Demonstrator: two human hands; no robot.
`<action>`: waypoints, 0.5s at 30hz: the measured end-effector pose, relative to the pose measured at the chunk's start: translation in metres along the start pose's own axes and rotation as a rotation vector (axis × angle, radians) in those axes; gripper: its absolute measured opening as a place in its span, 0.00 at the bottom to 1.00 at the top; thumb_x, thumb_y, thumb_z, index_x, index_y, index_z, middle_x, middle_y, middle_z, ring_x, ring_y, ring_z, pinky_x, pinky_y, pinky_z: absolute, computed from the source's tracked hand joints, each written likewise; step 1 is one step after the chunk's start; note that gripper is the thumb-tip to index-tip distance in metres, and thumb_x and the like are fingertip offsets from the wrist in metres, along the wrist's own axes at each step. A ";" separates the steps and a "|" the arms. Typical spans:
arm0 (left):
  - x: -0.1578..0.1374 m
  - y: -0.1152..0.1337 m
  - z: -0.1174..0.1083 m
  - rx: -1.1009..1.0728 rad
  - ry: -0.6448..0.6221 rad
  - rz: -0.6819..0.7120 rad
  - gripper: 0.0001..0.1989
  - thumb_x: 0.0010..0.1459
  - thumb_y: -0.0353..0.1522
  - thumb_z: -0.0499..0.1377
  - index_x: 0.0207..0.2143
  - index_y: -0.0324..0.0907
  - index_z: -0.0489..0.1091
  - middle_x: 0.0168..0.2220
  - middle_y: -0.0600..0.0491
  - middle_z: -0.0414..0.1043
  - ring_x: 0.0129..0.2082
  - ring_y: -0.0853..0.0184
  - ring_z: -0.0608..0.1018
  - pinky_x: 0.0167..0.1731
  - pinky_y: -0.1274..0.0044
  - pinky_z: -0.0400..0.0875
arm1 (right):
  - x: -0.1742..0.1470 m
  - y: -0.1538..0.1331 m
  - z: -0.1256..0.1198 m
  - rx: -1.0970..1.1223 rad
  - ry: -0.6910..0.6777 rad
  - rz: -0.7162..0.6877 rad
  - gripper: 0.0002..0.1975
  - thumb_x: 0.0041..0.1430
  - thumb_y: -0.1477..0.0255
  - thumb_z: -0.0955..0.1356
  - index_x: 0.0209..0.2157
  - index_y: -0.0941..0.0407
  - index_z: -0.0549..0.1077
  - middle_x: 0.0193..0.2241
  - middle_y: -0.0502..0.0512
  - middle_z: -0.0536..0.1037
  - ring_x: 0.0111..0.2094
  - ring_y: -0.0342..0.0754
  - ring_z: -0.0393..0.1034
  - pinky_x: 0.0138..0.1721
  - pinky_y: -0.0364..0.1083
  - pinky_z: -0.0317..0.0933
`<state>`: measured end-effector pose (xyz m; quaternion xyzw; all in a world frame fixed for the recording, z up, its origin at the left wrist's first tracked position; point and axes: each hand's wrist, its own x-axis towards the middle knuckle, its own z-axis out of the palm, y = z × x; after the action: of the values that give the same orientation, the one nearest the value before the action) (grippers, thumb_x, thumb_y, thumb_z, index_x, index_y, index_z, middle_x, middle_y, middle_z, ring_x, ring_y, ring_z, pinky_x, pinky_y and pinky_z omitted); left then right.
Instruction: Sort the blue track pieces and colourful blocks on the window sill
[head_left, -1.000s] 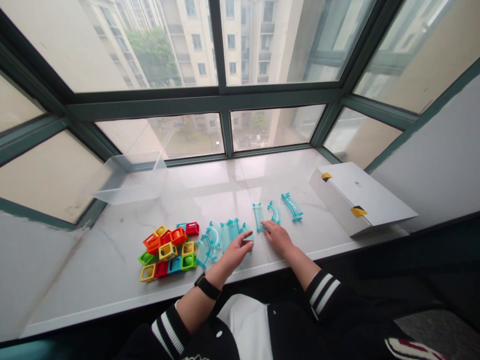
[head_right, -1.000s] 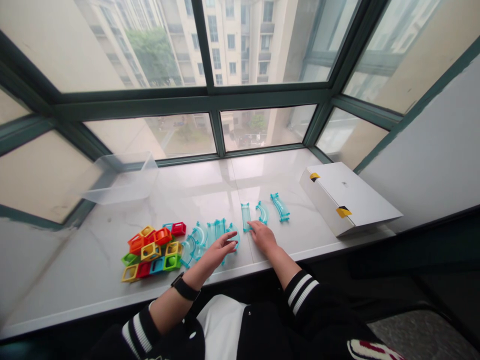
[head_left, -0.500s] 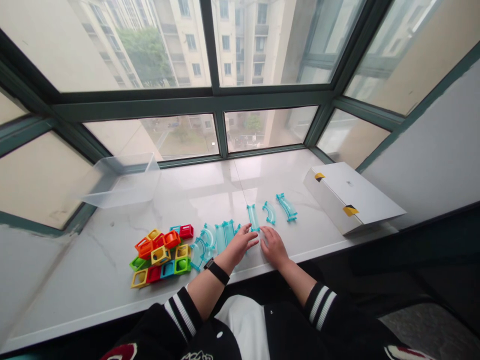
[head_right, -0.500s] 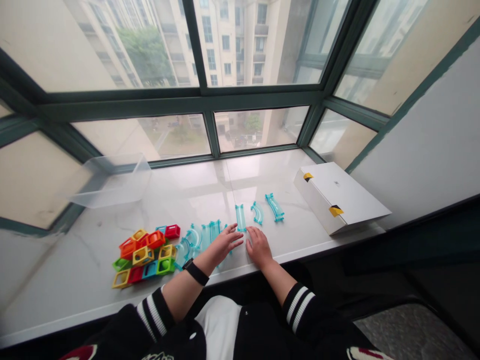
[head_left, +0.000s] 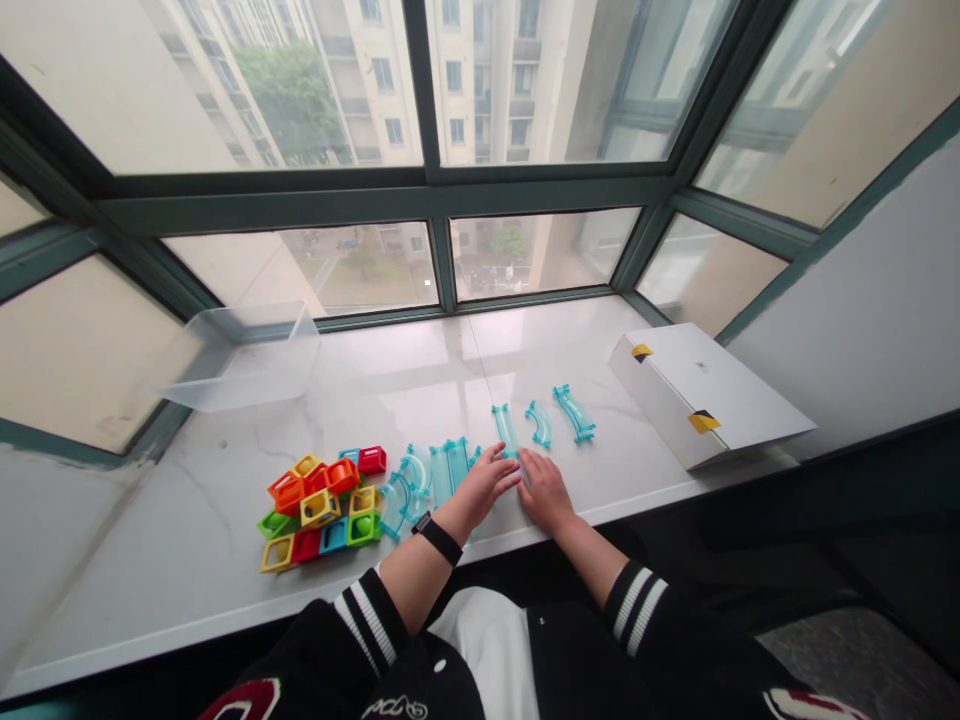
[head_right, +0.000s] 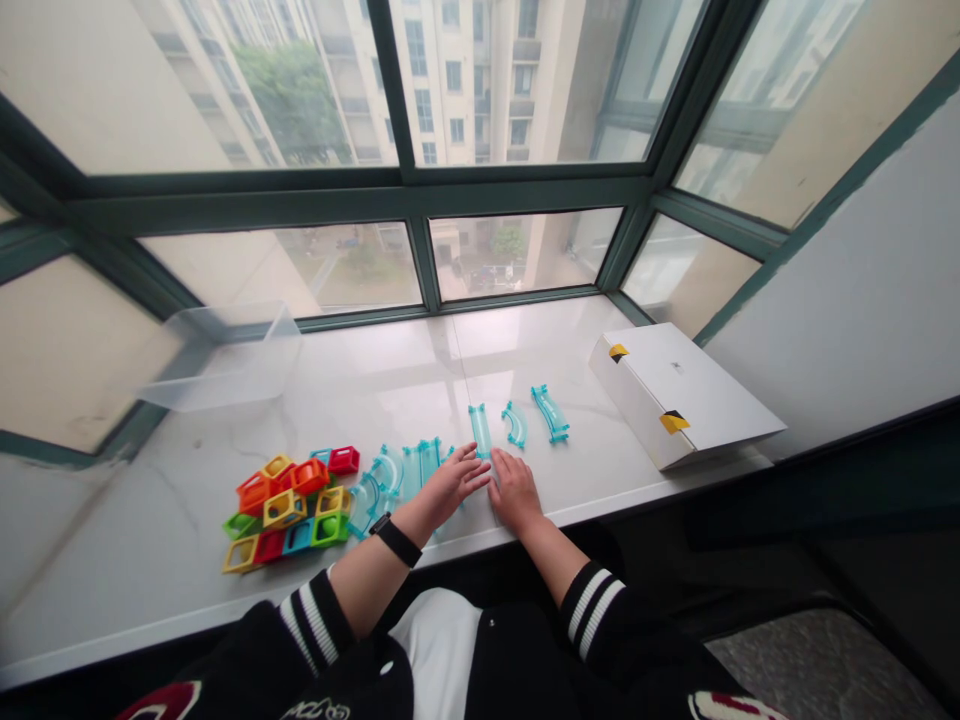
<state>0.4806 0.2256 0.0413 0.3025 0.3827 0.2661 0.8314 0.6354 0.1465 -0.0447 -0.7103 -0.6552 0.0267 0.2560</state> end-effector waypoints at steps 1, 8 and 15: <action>0.000 0.000 0.000 -0.001 -0.001 0.000 0.34 0.57 0.30 0.69 0.64 0.44 0.64 0.75 0.37 0.46 0.63 0.49 0.75 0.61 0.60 0.75 | 0.000 0.000 0.000 0.003 0.001 0.002 0.30 0.66 0.73 0.65 0.69 0.60 0.66 0.64 0.67 0.73 0.61 0.62 0.67 0.62 0.60 0.64; 0.001 -0.003 -0.004 -0.022 0.014 0.000 0.35 0.57 0.29 0.69 0.66 0.43 0.64 0.74 0.36 0.49 0.61 0.51 0.77 0.60 0.63 0.77 | 0.000 0.002 0.001 0.040 0.023 0.000 0.28 0.68 0.72 0.63 0.68 0.60 0.67 0.62 0.66 0.74 0.62 0.60 0.67 0.62 0.59 0.64; 0.005 -0.002 -0.001 0.001 0.030 -0.006 0.39 0.55 0.25 0.66 0.69 0.45 0.60 0.76 0.37 0.46 0.63 0.52 0.76 0.60 0.64 0.76 | 0.002 0.000 0.002 -0.013 -0.021 0.023 0.29 0.69 0.71 0.63 0.69 0.59 0.66 0.65 0.64 0.72 0.59 0.61 0.68 0.60 0.58 0.63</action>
<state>0.4833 0.2275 0.0369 0.2978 0.3960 0.2676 0.8263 0.6348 0.1490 -0.0458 -0.7191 -0.6498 0.0328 0.2441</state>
